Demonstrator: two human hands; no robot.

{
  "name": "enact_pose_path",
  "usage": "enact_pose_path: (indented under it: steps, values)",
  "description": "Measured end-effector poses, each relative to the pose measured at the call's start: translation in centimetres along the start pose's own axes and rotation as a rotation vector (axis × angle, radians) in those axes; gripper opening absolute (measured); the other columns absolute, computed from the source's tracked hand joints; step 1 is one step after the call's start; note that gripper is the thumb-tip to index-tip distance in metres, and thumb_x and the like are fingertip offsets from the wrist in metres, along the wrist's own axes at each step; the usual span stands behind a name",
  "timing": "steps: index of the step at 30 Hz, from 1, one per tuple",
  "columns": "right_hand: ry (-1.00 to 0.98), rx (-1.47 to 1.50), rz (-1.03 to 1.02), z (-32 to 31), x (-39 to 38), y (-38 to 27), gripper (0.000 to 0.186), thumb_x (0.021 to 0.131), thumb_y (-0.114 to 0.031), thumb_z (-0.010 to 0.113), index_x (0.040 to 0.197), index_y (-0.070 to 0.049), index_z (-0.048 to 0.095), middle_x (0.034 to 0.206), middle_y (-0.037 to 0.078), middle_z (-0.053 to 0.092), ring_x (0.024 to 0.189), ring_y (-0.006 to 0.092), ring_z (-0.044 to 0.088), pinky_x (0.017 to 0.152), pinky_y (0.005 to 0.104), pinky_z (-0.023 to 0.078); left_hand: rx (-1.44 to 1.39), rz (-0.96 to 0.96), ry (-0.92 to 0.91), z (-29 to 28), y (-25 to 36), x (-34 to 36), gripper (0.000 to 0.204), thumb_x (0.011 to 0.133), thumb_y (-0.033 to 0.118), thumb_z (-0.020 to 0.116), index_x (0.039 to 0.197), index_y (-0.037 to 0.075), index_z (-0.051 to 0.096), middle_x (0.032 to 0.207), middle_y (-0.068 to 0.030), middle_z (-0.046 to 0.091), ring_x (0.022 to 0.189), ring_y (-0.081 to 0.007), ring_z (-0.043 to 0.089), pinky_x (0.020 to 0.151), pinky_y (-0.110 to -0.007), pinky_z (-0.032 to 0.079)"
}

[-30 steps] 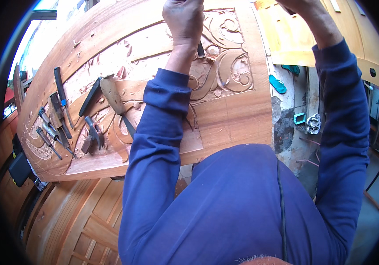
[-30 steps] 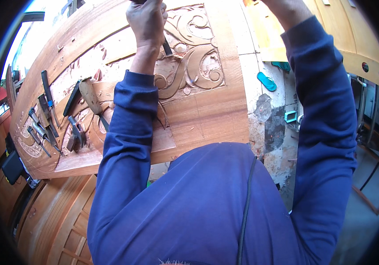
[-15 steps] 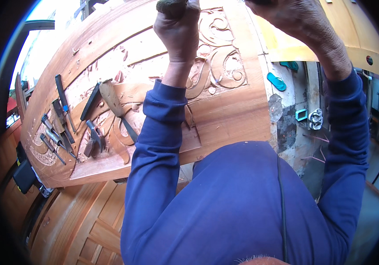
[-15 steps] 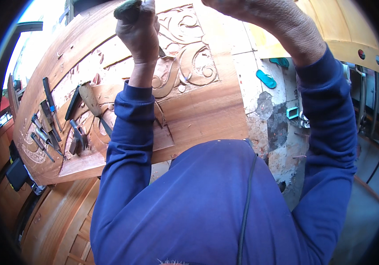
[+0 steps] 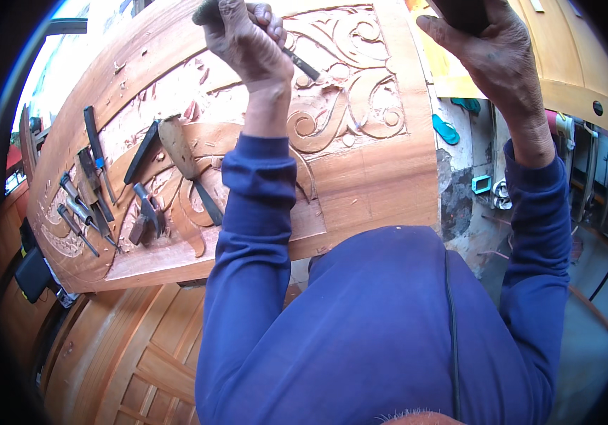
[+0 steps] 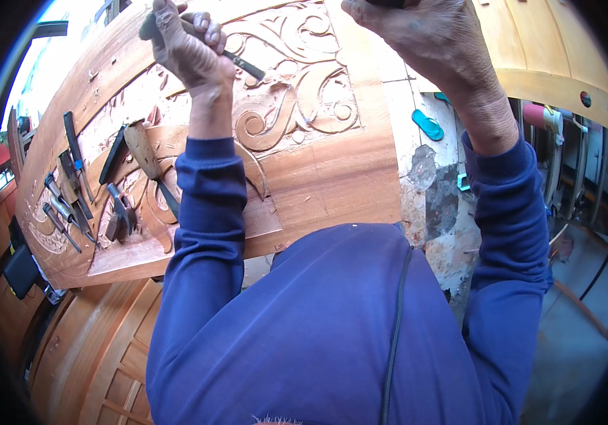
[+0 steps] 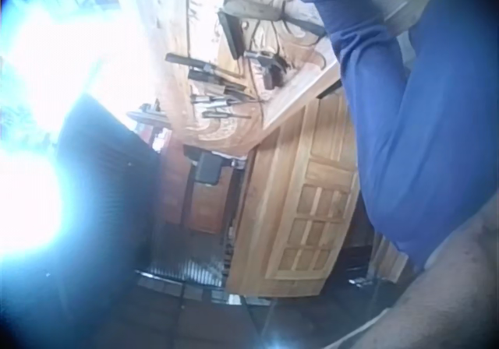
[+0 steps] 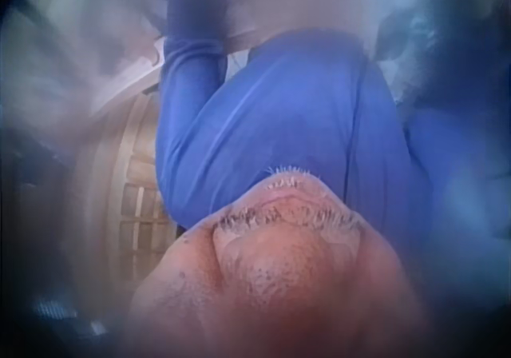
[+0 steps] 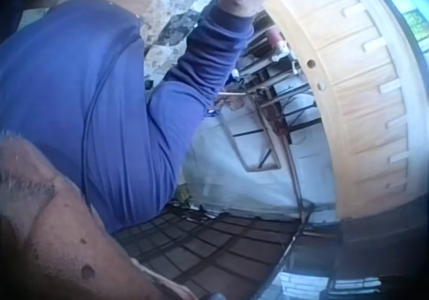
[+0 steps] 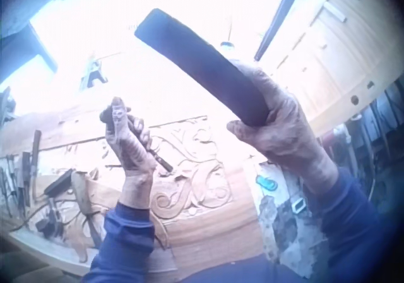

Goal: The person carves a decorative pattern into a wooden panel using a chisel and a wooden mallet, striking the chisel to remove wood and then brushing away the shavings by hand.

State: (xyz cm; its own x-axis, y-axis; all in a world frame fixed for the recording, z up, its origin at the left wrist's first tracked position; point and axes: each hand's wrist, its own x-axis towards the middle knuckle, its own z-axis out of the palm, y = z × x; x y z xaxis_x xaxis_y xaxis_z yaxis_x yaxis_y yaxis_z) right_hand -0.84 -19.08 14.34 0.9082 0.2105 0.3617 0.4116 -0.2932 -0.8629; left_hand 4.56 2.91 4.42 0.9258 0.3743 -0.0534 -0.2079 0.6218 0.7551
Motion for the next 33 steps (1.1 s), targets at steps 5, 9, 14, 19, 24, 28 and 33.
enact_pose_path:
  steps: [5, 9, 14, 19, 24, 28, 33]
  values:
    - [-0.066, -0.005, 0.007, 0.2, 0.5, 0.3, 0.067, 0.086, 0.008, 0.072, 0.149, -0.002, 0.05, 0.136, 0.006, 0.061, 0.126, 0.0121, 0.055, 0.108, 0.0291, 0.044, 0.034, -0.053, 0.092, 0.1, -1.8, 0.5, 0.038, 0.099, 0.044, 0.071, 0.093, 0.011, 0.052, 0.062, 0.005, 0.039, 0.042, -0.0053, 0.04, 0.033, -0.022, 0.027]
    - [-0.068, -0.05, -0.015, 0.5, 1.0, 0.2, 0.068, 0.086, 0.009, 0.072, 0.15, -0.002, 0.049, 0.136, 0.007, 0.062, 0.127, 0.0138, 0.055, 0.109, 0.0304, 0.044, -0.499, -0.416, -0.036, -0.2, -1.0, 0.5, 0.04, 0.098, 0.046, 0.071, 0.092, 0.011, 0.052, 0.062, 0.0047, 0.039, 0.042, -0.0056, 0.04, 0.034, -0.022, 0.028]
    - [-0.07, -0.01, -0.104, 0.6, 2.1, 1.4, 0.07, 0.085, 0.009, 0.073, 0.15, -0.003, 0.049, 0.136, 0.007, 0.062, 0.127, 0.0155, 0.056, 0.11, 0.0316, 0.046, 0.04, -0.09, -0.029, -0.6, -3.0, 0.9, 0.042, 0.097, 0.049, 0.072, 0.089, 0.012, 0.052, 0.063, 0.0044, 0.041, 0.043, -0.0053, 0.04, 0.034, -0.021, 0.029]
    - [-0.065, -0.064, -0.118, 0.6, 3.3, 1.0, 0.071, 0.084, 0.008, 0.074, 0.15, -0.004, 0.049, 0.135, 0.007, 0.062, 0.128, 0.0168, 0.056, 0.11, 0.0328, 0.047, 0.016, -0.11, -0.058, -0.6, -3.4, 1.2, 0.038, 0.097, 0.046, 0.073, 0.088, 0.015, 0.054, 0.065, 0.0054, 0.042, 0.043, -0.0048, 0.04, 0.035, -0.02, 0.029]
    - [-0.055, -0.141, -0.146, 0.3, 4.9, -0.4, 0.07, 0.084, 0.009, 0.072, 0.149, -0.005, 0.05, 0.134, 0.009, 0.063, 0.125, 0.0194, 0.058, 0.108, 0.0343, 0.048, 0.006, -0.114, -0.147, -0.7, -3.1, 0.8, 0.015, 0.098, 0.025, 0.075, 0.096, 0.017, 0.062, 0.066, 0.0086, 0.045, 0.043, -0.0032, 0.037, 0.036, -0.021, 0.028]
    - [-0.208, -0.335, -0.07, 0.2, 6.3, -2.6, 0.07, 0.084, 0.008, 0.069, 0.149, -0.007, 0.05, 0.132, 0.011, 0.064, 0.122, 0.0216, 0.061, 0.106, 0.0351, 0.05, 0.034, -0.068, -0.178, 0.8, -3.4, 0.0, 0.015, 0.094, 0.01, 0.077, 0.101, 0.015, 0.064, 0.067, 0.0095, 0.048, 0.043, -0.0018, 0.036, 0.038, -0.022, 0.027]
    - [-0.516, -0.599, -0.094, -0.7, 8.1, -2.3, 0.069, 0.084, 0.008, 0.067, 0.149, -0.008, 0.05, 0.13, 0.013, 0.065, 0.117, 0.0243, 0.063, 0.103, 0.036, 0.052, 0.127, -0.058, -0.114, 1.3, -2.1, -1.1, 0.022, 0.094, 0.006, 0.075, 0.107, 0.017, 0.06, 0.07, 0.0095, 0.045, 0.048, -0.0002, 0.037, 0.041, -0.02, 0.029]
